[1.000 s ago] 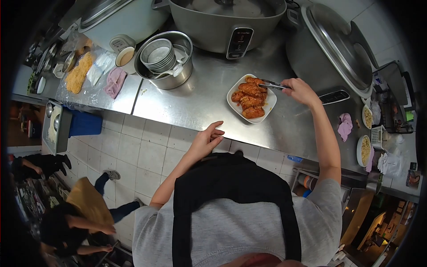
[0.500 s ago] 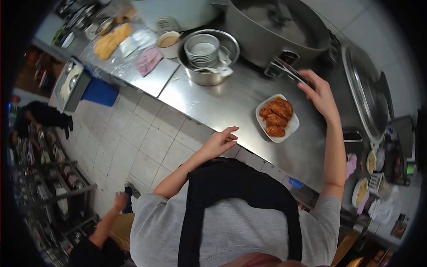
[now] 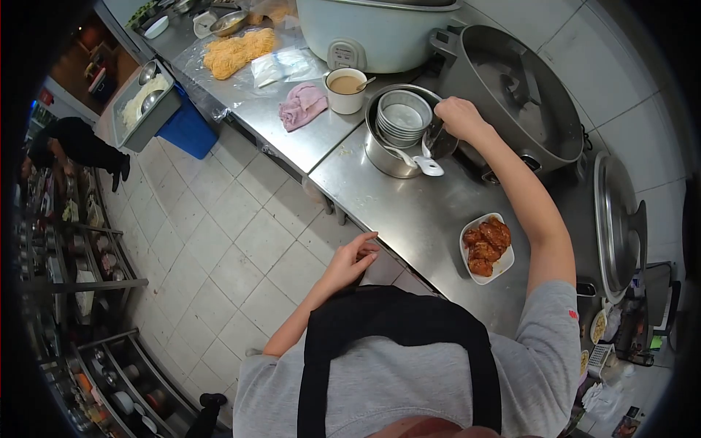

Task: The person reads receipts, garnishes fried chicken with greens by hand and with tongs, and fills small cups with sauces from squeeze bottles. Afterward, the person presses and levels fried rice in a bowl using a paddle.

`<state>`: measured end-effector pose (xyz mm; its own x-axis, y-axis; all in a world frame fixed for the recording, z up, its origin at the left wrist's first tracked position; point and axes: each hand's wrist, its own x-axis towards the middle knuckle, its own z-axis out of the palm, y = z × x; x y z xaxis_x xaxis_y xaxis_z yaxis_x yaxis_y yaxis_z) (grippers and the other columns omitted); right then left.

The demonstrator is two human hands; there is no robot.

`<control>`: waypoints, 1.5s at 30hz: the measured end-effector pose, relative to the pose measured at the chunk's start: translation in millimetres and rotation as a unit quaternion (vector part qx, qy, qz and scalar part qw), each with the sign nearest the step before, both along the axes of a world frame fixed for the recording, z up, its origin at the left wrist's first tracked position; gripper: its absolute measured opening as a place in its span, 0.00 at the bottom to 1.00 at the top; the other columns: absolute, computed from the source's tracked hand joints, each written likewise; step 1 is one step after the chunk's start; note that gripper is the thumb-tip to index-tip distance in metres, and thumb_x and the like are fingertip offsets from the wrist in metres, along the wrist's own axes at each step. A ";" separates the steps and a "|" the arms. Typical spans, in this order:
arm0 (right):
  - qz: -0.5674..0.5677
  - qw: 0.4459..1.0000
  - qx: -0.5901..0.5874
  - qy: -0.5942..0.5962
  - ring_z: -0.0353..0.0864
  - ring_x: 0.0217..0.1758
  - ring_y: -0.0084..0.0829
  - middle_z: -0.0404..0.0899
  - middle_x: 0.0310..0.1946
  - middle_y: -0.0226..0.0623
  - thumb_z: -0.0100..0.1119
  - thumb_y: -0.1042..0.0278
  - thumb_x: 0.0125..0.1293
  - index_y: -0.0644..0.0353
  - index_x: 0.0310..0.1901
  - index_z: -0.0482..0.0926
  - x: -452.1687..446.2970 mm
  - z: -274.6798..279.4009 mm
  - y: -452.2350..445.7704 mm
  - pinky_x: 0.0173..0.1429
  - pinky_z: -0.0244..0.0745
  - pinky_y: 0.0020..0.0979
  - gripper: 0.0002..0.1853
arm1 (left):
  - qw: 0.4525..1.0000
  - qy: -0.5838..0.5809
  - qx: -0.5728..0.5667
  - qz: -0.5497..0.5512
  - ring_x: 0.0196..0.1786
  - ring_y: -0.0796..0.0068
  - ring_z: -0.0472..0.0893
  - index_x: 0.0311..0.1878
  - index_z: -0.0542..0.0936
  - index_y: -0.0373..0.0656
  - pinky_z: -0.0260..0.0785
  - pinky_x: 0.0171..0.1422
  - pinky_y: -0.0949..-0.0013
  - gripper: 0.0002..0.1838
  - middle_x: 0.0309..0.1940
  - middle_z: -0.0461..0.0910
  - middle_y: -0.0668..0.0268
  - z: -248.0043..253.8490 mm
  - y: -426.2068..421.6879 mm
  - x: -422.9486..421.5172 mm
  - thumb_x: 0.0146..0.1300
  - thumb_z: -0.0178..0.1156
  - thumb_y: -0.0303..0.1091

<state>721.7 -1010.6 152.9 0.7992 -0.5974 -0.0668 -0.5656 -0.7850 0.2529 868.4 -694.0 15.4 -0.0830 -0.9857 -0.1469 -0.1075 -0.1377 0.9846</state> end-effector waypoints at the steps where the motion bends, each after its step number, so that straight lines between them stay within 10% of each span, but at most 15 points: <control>1: 0.015 0.999 0.020 0.022 0.79 0.38 0.44 0.79 0.30 0.45 0.57 0.79 0.43 0.62 0.28 0.79 -1.1 -6.4 2.1 0.40 0.75 0.41 0.07 | 1.000 0.015 0.022 0.012 0.43 0.72 0.78 0.59 0.65 0.42 0.70 0.48 0.71 0.22 0.42 0.78 0.58 -0.8 1.2 2.4 0.60 0.54 0.28; 12: 0.057 0.975 -0.209 -0.057 0.73 0.42 0.34 0.76 0.28 0.32 0.59 0.76 0.41 0.57 0.24 0.75 7.9 57.6 -19.0 0.42 0.69 0.33 0.05 | 0.988 0.060 -0.008 -0.140 0.40 0.76 0.78 0.60 0.64 0.40 0.70 0.44 0.75 0.23 0.39 0.79 0.58 -2.4 -65.4 -33.8 0.60 0.54 0.28; 15: -0.003 0.989 -0.150 0.006 0.69 0.49 0.32 0.74 0.38 0.31 0.62 0.68 0.46 0.56 0.34 0.78 14.0 45.0 -18.6 0.47 0.66 0.35 0.12 | 0.980 0.077 0.007 -0.184 0.37 0.77 0.78 0.62 0.59 0.40 0.70 0.41 0.76 0.26 0.38 0.79 0.57 -0.7 -90.9 -62.3 0.61 0.53 0.31; 22: -0.061 0.962 -0.038 -0.262 0.70 0.50 0.39 0.72 0.44 0.37 0.55 0.61 0.57 0.58 0.50 0.71 -113.5 92.3 114.0 0.53 0.67 0.37 0.19 | 0.967 0.099 0.077 -0.221 0.24 0.79 0.76 0.67 0.49 0.46 0.68 0.24 0.78 0.30 0.31 0.79 0.61 -15.3 -115.4 -134.5 0.64 0.46 0.39; 28: -0.345 0.853 0.069 -0.385 0.75 0.48 0.39 0.75 0.44 0.43 0.56 0.63 0.58 0.62 0.46 0.75 -328.5 -8.9 282.4 0.51 0.70 0.36 0.17 | 0.971 0.054 0.062 -0.223 0.13 0.82 0.69 0.64 0.52 0.42 0.63 0.15 0.81 0.25 0.21 0.77 0.59 -17.6 -121.7 -171.8 0.62 0.36 0.29; 32: -0.642 0.682 -0.045 -0.347 0.79 0.36 0.43 0.78 0.33 0.47 0.60 0.62 0.52 0.66 0.32 0.77 -503.2 -86.4 351.0 0.41 0.73 0.38 0.13 | 0.963 0.028 0.071 -0.257 0.14 0.82 0.69 0.63 0.54 0.40 0.64 0.16 0.80 0.24 0.21 0.77 0.58 -4.3 -86.8 -234.1 0.61 0.34 0.26; 38: -0.602 0.709 -0.277 -0.242 0.77 0.35 0.50 0.77 0.31 0.52 0.60 0.64 0.50 0.67 0.28 0.75 -608.8 -151.5 383.5 0.41 0.72 0.43 0.12 | 0.959 0.040 0.073 -0.269 0.14 0.80 0.71 0.62 0.54 0.39 0.67 0.16 0.78 0.25 0.18 0.75 0.60 -1.9 6.4 -372.6 0.59 0.34 0.24; 45: -0.631 0.659 0.004 -0.410 0.76 0.38 0.51 0.77 0.32 0.52 0.49 0.69 0.52 0.69 0.32 0.74 -662.3 -142.2 479.6 0.43 0.68 0.42 0.10 | 0.951 0.071 0.111 -0.280 0.15 0.79 0.72 0.64 0.52 0.41 0.68 0.17 0.77 0.25 0.20 0.76 0.58 -0.7 39.1 -486.6 0.62 0.36 0.26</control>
<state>59.3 -531.0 10.7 -0.5627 -0.8236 0.0711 -0.7139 0.4407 -0.5442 381.8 -655.0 14.7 -0.6204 -0.7272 -0.2939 -0.0940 -0.3030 0.9483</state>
